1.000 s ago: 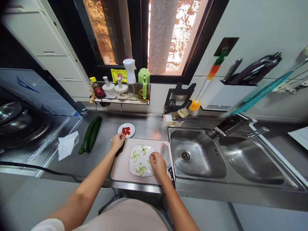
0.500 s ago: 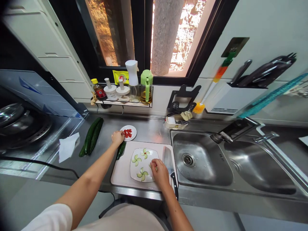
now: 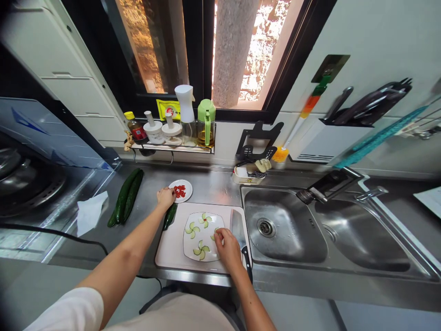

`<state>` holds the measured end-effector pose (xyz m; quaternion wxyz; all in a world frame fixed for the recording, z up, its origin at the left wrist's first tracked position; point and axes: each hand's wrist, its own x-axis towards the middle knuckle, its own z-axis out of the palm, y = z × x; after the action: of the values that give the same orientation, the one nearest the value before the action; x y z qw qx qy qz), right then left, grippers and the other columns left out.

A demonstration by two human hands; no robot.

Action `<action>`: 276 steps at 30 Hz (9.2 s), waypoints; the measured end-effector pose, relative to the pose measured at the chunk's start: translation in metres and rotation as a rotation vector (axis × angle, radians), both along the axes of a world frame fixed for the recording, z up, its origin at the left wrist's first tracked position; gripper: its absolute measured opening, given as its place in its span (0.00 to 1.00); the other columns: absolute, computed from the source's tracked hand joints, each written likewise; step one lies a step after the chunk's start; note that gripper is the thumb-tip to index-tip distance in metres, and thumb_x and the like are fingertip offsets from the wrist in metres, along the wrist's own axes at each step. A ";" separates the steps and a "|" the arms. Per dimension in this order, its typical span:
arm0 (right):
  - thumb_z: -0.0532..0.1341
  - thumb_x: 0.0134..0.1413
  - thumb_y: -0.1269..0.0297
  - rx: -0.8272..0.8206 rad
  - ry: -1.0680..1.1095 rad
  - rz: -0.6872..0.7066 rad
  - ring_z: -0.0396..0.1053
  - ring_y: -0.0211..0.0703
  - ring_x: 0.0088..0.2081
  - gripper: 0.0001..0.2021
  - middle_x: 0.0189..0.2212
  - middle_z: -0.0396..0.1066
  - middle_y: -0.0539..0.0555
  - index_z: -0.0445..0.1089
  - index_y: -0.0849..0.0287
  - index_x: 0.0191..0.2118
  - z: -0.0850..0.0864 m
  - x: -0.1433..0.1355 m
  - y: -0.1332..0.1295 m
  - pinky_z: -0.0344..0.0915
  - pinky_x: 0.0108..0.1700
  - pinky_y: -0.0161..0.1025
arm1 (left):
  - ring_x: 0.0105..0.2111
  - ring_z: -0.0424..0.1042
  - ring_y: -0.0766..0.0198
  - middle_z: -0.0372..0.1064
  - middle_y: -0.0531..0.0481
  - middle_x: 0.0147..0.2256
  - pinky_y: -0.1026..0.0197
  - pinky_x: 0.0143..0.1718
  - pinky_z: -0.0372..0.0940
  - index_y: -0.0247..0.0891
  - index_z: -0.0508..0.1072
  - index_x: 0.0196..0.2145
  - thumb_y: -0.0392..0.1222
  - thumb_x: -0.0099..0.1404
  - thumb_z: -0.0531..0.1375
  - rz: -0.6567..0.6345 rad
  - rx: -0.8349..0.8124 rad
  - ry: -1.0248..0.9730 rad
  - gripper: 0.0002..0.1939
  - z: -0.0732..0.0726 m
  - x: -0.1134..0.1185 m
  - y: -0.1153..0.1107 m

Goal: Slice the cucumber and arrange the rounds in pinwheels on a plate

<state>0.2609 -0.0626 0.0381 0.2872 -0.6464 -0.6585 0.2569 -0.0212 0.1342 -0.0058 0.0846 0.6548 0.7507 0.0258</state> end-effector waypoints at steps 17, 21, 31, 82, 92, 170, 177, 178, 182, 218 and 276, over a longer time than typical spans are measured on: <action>0.51 0.58 0.57 -0.013 -0.025 0.027 0.67 0.42 0.31 0.13 0.28 0.69 0.54 0.69 0.57 0.35 -0.003 -0.002 0.001 0.61 0.33 0.35 | 0.47 0.66 0.53 0.71 0.43 0.44 0.54 0.46 0.56 0.42 0.75 0.39 0.43 0.64 0.53 0.062 -0.027 0.008 0.12 0.002 -0.018 -0.001; 0.51 0.58 0.56 -0.018 -0.028 0.028 0.67 0.42 0.31 0.13 0.28 0.69 0.54 0.68 0.57 0.35 -0.004 -0.003 0.001 0.61 0.33 0.36 | 0.47 0.66 0.52 0.70 0.43 0.45 0.53 0.46 0.56 0.44 0.75 0.39 0.43 0.62 0.54 0.071 -0.032 -0.012 0.12 0.001 -0.020 -0.001; 0.51 0.58 0.56 -0.028 -0.034 0.031 0.67 0.42 0.31 0.14 0.29 0.70 0.54 0.69 0.58 0.35 -0.003 -0.004 0.001 0.60 0.33 0.36 | 0.46 0.68 0.51 0.70 0.41 0.46 0.52 0.44 0.59 0.42 0.75 0.40 0.44 0.65 0.50 0.173 -0.053 -0.072 0.15 -0.002 -0.026 0.000; 0.57 0.55 0.62 0.241 0.118 0.108 0.64 0.36 0.29 0.08 0.30 0.71 0.51 0.70 0.58 0.33 0.067 -0.010 0.045 0.59 0.33 0.34 | 0.30 0.67 0.67 0.72 0.52 0.31 0.66 0.33 0.60 0.37 0.73 0.31 0.39 0.60 0.57 -0.285 0.210 -1.106 0.05 0.088 0.111 -0.130; 0.56 0.55 0.63 0.193 0.055 0.139 0.63 0.36 0.29 0.07 0.29 0.69 0.51 0.69 0.58 0.31 0.064 -0.009 0.039 0.58 0.34 0.34 | 0.31 0.67 0.64 0.71 0.50 0.31 0.63 0.36 0.61 0.39 0.73 0.31 0.38 0.58 0.58 -0.278 0.164 -1.104 0.04 0.090 0.118 -0.141; 0.51 0.56 0.65 -0.220 -0.346 0.053 0.68 0.41 0.32 0.08 0.31 0.72 0.53 0.67 0.57 0.35 -0.037 0.017 0.021 0.50 0.30 0.33 | 0.45 0.68 0.58 0.71 0.45 0.41 0.60 0.43 0.59 0.40 0.76 0.39 0.38 0.64 0.52 -0.285 -0.225 -0.350 0.13 0.021 0.171 -0.159; 0.47 0.56 0.58 -0.103 -0.176 -0.028 0.67 0.42 0.29 0.14 0.27 0.71 0.52 0.68 0.57 0.35 -0.031 0.018 0.019 0.53 0.30 0.34 | 0.42 0.70 0.61 0.74 0.49 0.38 0.63 0.41 0.59 0.41 0.76 0.37 0.39 0.62 0.54 -0.215 -0.138 -0.511 0.11 0.022 0.165 -0.155; 0.47 0.56 0.57 -0.090 -0.148 -0.037 0.67 0.42 0.29 0.15 0.26 0.71 0.52 0.68 0.57 0.35 -0.030 0.019 0.018 0.54 0.30 0.34 | 0.41 0.70 0.62 0.74 0.49 0.37 0.63 0.40 0.59 0.42 0.76 0.37 0.39 0.61 0.54 -0.189 -0.119 -0.552 0.11 0.023 0.162 -0.151; 0.48 0.55 0.54 -0.062 -0.052 -0.073 0.66 0.43 0.26 0.16 0.23 0.69 0.51 0.68 0.57 0.35 -0.027 0.020 0.013 0.55 0.29 0.35 | 0.33 0.71 0.65 0.75 0.51 0.33 0.66 0.34 0.58 0.42 0.76 0.38 0.40 0.61 0.56 -0.046 -0.008 -0.726 0.10 0.026 0.140 -0.120; 0.50 0.56 0.53 -0.106 0.035 0.050 0.67 0.43 0.27 0.16 0.23 0.71 0.52 0.70 0.56 0.35 -0.009 -0.023 -0.009 0.58 0.29 0.35 | 0.45 0.71 0.55 0.73 0.42 0.43 0.60 0.43 0.64 0.42 0.76 0.39 0.42 0.59 0.59 0.123 -0.074 -0.156 0.11 -0.004 -0.020 0.008; 0.54 0.57 0.65 0.241 -0.001 0.250 0.63 0.37 0.34 0.08 0.33 0.67 0.52 0.69 0.58 0.34 0.058 -0.061 0.123 0.58 0.36 0.33 | 0.19 0.55 0.76 0.68 0.52 0.27 0.71 0.18 0.46 0.34 0.74 0.38 0.55 0.55 0.62 0.186 -0.048 -1.539 0.21 0.074 0.071 -0.075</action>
<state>0.1997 0.0604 0.0956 0.3281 -0.5205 -0.7599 0.2096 0.0502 0.0587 0.0678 0.5939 0.3849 0.5327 0.4640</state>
